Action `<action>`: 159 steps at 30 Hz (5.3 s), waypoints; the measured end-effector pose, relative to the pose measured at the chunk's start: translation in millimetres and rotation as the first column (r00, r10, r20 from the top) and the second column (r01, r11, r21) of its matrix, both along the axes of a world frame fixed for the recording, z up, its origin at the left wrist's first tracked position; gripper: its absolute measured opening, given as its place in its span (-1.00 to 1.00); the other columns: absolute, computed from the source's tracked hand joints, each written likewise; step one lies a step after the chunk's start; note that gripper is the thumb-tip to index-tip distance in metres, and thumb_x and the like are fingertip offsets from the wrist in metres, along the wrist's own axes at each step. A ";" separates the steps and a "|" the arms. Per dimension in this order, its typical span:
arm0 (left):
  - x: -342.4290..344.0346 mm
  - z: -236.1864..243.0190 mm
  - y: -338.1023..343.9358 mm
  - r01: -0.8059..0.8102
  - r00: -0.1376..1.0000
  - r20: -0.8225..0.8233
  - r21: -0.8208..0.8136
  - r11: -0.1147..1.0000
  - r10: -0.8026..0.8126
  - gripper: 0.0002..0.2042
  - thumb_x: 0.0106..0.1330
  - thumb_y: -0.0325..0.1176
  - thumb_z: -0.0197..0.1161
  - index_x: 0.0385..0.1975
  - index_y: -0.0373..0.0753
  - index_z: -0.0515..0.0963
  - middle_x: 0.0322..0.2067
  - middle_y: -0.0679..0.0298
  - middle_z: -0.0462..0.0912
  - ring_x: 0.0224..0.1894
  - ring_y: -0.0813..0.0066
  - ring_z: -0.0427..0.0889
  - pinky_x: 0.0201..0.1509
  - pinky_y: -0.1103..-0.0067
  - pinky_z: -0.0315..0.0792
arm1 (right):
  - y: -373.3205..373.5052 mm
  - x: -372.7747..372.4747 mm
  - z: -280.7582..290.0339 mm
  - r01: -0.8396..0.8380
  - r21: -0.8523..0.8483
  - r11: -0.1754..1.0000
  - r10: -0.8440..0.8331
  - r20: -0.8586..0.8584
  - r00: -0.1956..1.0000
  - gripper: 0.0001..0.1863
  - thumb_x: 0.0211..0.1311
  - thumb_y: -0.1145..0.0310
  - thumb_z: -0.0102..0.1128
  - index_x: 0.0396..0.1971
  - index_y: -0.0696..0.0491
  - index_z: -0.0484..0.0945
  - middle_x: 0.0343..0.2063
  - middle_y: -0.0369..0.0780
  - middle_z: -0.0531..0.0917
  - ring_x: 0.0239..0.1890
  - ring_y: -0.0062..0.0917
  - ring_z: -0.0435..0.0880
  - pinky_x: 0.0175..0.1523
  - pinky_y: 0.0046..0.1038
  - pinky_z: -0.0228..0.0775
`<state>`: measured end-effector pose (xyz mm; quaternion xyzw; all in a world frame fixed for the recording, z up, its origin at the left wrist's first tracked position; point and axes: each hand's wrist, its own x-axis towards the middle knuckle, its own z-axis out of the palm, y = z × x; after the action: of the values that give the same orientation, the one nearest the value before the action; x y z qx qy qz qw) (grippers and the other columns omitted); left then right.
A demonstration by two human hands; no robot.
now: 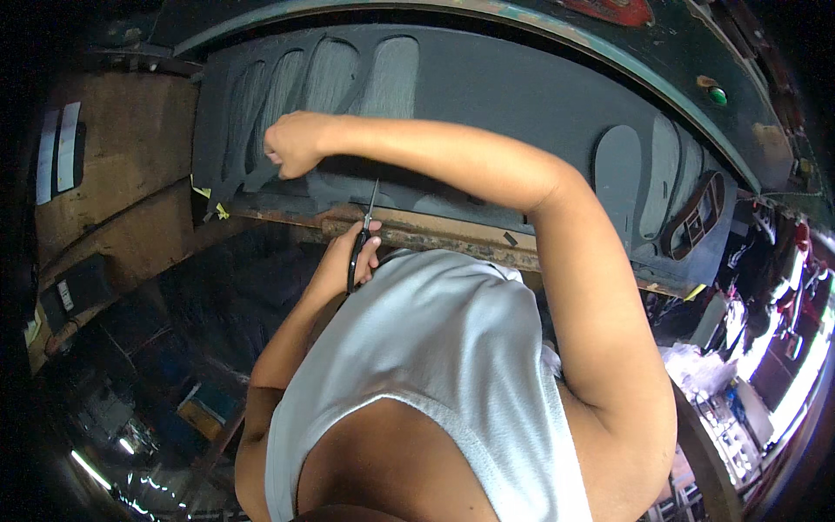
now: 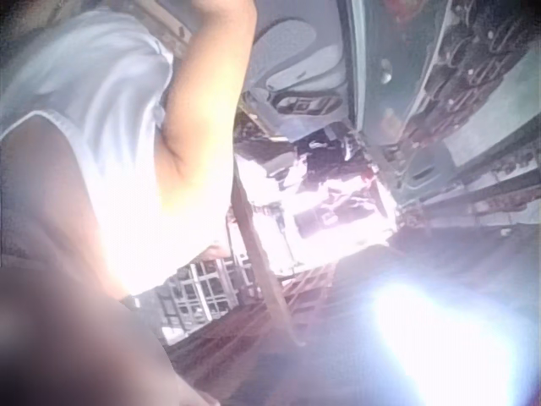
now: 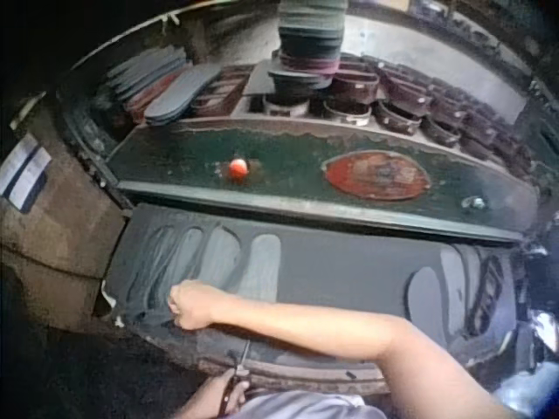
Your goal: The person uses a metal sandal template to mark and cut rubber soles with scissors. They repeatedly place the template on a sheet, trace or mark the outline, cut out the sole shape, and stack the finished pieces.
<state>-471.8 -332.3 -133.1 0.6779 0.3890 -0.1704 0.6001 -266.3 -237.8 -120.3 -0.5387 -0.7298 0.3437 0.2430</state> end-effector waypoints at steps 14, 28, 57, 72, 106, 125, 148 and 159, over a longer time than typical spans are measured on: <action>139.6 -43.7 78.1 -0.058 0.958 0.275 -0.108 0.992 0.086 -0.44 0.52 -0.26 0.12 0.43 -0.33 0.18 0.03 0.06 0.59 0.02 0.39 0.61 0.03 0.45 0.56 | -30.2 -34.3 107.8 0.195 0.291 0.937 -0.227 0.080 0.971 -0.78 0.00 0.40 0.38 -0.35 0.18 0.72 -0.38 0.02 0.76 -0.28 -0.09 0.81 -0.19 -0.17 0.68; 216.6 -38.0 111.3 -0.021 0.963 0.265 0.224 0.974 -0.040 -0.64 0.56 -0.36 -0.03 0.23 -0.45 0.40 -0.49 0.13 0.63 -0.60 0.43 0.63 -0.56 0.50 0.53 | -39.0 -51.6 106.8 0.248 0.254 0.935 -0.259 0.008 0.966 -0.79 0.01 0.42 0.39 -0.33 0.19 0.71 -0.41 0.04 0.74 -0.25 -0.06 0.78 -0.13 -0.15 0.65; 199.9 -10.3 -209.5 0.207 0.835 0.528 -0.041 0.978 -0.154 -0.51 0.59 -0.32 0.10 0.42 -0.36 0.27 -0.15 0.22 0.66 -0.22 0.59 0.61 -0.13 0.64 0.50 | -681.9 213.6 -61.8 0.854 0.359 0.375 -0.764 0.641 0.066 -0.39 0.02 -0.13 0.50 -0.09 0.06 0.72 0.15 0.08 0.52 0.32 -0.06 0.39 0.48 0.15 0.04; 207.9 -25.3 -185.6 -0.100 0.986 0.150 0.870 0.483 -0.067 -0.49 0.19 -0.39 0.48 0.07 -0.32 0.38 -0.19 -0.05 0.67 -0.11 -0.09 0.67 0.02 0.16 0.50 | -686.9 173.3 -39.6 0.926 0.347 0.148 -0.969 0.239 0.065 -0.64 0.32 0.19 0.32 -0.02 0.10 0.54 -0.04 0.02 0.52 0.01 0.02 0.51 0.08 -0.03 0.36; 389.6 242.9 -125.6 -0.899 0.397 0.535 0.392 -0.197 -0.746 -0.58 0.22 -0.49 0.46 0.11 -0.14 0.61 -0.09 0.20 0.69 -0.17 0.24 0.66 -0.17 0.44 0.55 | -660.1 178.5 -45.2 0.812 0.157 0.562 -0.757 0.494 0.428 -0.40 -0.16 0.25 0.63 -0.03 0.06 0.64 0.00 -0.08 0.55 0.17 -0.11 0.45 0.33 -0.07 0.24; 178.5 -38.0 -172.2 0.185 0.974 -0.093 0.855 0.484 -0.207 -0.66 0.31 -0.45 0.29 0.09 -0.26 0.55 0.04 -0.07 0.50 0.08 -0.13 0.56 0.16 0.14 0.49 | -638.0 198.7 -65.8 0.779 0.218 0.588 -0.808 0.192 0.557 -0.75 0.06 0.26 0.49 -0.42 0.11 0.64 -0.39 -0.14 0.68 -0.18 -0.22 0.64 0.46 0.01 0.06; 178.8 -57.3 -120.8 0.218 0.954 -0.162 0.952 0.213 -0.251 -0.77 0.22 -0.40 0.23 -0.15 -0.32 0.52 -0.18 -0.05 0.49 -0.10 -0.09 0.56 -0.02 0.09 0.52 | -653.4 208.3 -58.5 0.853 0.066 0.518 -0.854 0.103 0.511 -0.49 0.05 0.55 0.42 0.03 0.21 0.46 -0.09 0.05 0.59 0.03 -0.02 0.58 0.18 -0.15 0.41; 219.1 28.8 -272.0 0.296 0.839 0.543 -0.449 0.843 -0.005 -0.56 0.56 -0.27 0.08 0.35 -0.24 0.25 -0.46 0.30 0.54 -0.49 0.52 0.55 -0.52 0.55 0.48 | -646.6 233.6 -39.4 0.898 -0.029 0.438 -0.895 -0.107 0.433 -0.52 0.06 0.44 0.52 -0.09 0.15 0.43 -0.18 -0.01 0.71 -0.07 -0.12 0.74 0.02 -0.21 0.56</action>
<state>-252.7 -604.3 -104.3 0.5417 0.0945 -0.1262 0.8257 -32.7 -884.4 -159.7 -0.8203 -0.3250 0.1790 0.4353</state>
